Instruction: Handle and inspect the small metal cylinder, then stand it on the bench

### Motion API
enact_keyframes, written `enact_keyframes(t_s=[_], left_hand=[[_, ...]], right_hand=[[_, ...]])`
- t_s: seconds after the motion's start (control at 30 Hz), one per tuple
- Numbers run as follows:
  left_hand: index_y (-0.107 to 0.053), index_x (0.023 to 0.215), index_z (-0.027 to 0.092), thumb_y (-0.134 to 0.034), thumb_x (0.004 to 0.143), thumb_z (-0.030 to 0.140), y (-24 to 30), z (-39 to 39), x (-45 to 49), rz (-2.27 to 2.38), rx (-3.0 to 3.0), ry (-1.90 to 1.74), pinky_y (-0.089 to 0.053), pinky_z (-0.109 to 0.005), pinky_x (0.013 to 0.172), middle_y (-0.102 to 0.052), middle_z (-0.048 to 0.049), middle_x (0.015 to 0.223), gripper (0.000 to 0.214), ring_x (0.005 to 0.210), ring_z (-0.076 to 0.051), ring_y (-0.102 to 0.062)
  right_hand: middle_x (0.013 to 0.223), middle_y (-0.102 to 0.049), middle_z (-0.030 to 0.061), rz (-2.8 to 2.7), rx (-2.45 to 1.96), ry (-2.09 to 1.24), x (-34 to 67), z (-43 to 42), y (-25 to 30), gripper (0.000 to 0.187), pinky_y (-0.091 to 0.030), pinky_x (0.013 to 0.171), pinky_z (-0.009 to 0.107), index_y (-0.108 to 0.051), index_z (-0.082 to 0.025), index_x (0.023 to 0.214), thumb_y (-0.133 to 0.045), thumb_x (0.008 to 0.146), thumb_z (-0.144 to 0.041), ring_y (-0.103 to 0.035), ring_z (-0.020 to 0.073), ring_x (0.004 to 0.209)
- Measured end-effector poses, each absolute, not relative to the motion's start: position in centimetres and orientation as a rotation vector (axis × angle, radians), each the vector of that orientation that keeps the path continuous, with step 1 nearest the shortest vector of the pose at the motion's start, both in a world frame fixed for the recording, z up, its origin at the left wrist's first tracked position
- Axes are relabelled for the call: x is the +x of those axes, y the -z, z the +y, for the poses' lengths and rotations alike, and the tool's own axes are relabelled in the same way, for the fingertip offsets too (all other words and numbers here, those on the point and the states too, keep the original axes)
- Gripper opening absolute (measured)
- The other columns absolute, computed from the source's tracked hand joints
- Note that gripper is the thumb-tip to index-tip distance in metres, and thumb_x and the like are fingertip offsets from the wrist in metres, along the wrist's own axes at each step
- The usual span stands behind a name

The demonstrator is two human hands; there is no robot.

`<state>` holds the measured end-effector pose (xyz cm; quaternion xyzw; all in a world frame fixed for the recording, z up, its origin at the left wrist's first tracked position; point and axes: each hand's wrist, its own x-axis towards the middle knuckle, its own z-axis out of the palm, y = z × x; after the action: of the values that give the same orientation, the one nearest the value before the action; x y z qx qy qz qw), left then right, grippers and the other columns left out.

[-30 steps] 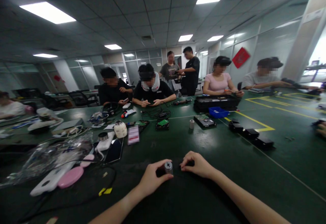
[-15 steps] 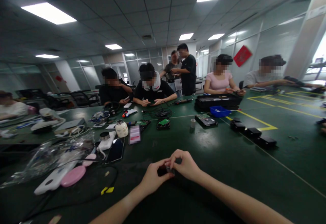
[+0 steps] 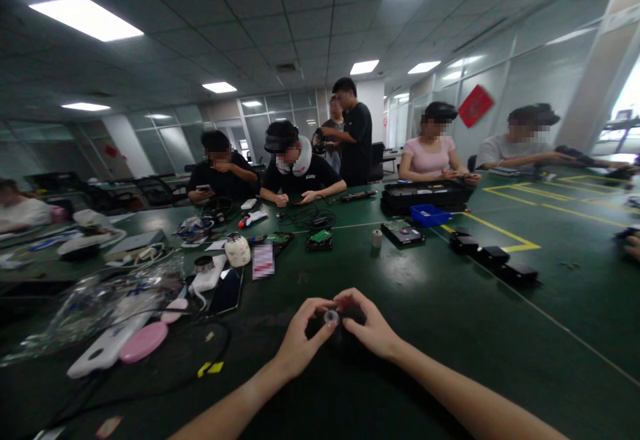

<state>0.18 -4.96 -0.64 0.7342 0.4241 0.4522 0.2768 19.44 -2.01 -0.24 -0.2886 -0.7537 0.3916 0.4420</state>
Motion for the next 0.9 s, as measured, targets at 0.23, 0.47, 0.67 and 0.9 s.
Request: enact_keyframes(t_s=[0.23, 0.47, 0.67, 0.9], left_hand=[[-0.074, 0.085, 0.024, -0.068, 0.082, 0.032, 0.2, -4.0, 0.5, 1.242, 2.042, -1.300, -0.045, -0.036, 0.092, -0.064, -0.0052, 0.103, 0.011, 0.102, -0.023, -0.057], [-0.076, 0.092, 0.027, -0.066, 0.084, 0.037, -0.2, -2.6, -1.6, 1.362, 2.086, -1.290, -0.043, -0.035, 0.089, -0.069, -0.0046, 0.094, 0.016, 0.099, -0.023, -0.055], [-0.078, 0.076, 0.031, -0.078, 0.069, 0.040, 1.5, -1.3, -4.3, 1.593, 2.188, -0.962, -0.039, -0.043, 0.081, -0.069, -0.0050, 0.082, 0.011, 0.090, -0.028, -0.052], [-0.078, 0.081, 0.028, -0.073, 0.077, 0.035, 0.4, -2.3, -3.1, 1.560, 2.171, -1.056, -0.040, -0.041, 0.083, -0.070, -0.0037, 0.083, 0.010, 0.092, -0.026, -0.054]], right_hand=[[0.115, -0.060, 0.0059, -2.060, -0.709, -1.083, 19.3, -2.7, 0.4, 0.046, -0.042, 0.100, 0.039, -0.052, -0.020, 0.118, -0.065, 0.075, -0.015, -0.055, 0.0235, 0.111], [0.110, -0.064, 0.0050, -2.048, -0.775, -1.043, 18.6, -2.8, 0.7, 0.036, -0.046, 0.096, 0.039, -0.055, -0.020, 0.115, -0.066, 0.082, -0.025, -0.060, 0.0223, 0.104], [0.111, -0.065, 0.0049, -2.048, -0.795, -1.056, 18.7, -2.9, 0.4, 0.034, -0.046, 0.096, 0.040, -0.057, -0.021, 0.115, -0.066, 0.083, -0.026, -0.060, 0.0223, 0.104], [0.109, -0.064, 0.0048, -2.052, -0.784, -1.063, 18.7, -2.8, 0.5, 0.035, -0.047, 0.094, 0.038, -0.055, -0.020, 0.115, -0.066, 0.083, -0.026, -0.061, 0.0216, 0.103]])
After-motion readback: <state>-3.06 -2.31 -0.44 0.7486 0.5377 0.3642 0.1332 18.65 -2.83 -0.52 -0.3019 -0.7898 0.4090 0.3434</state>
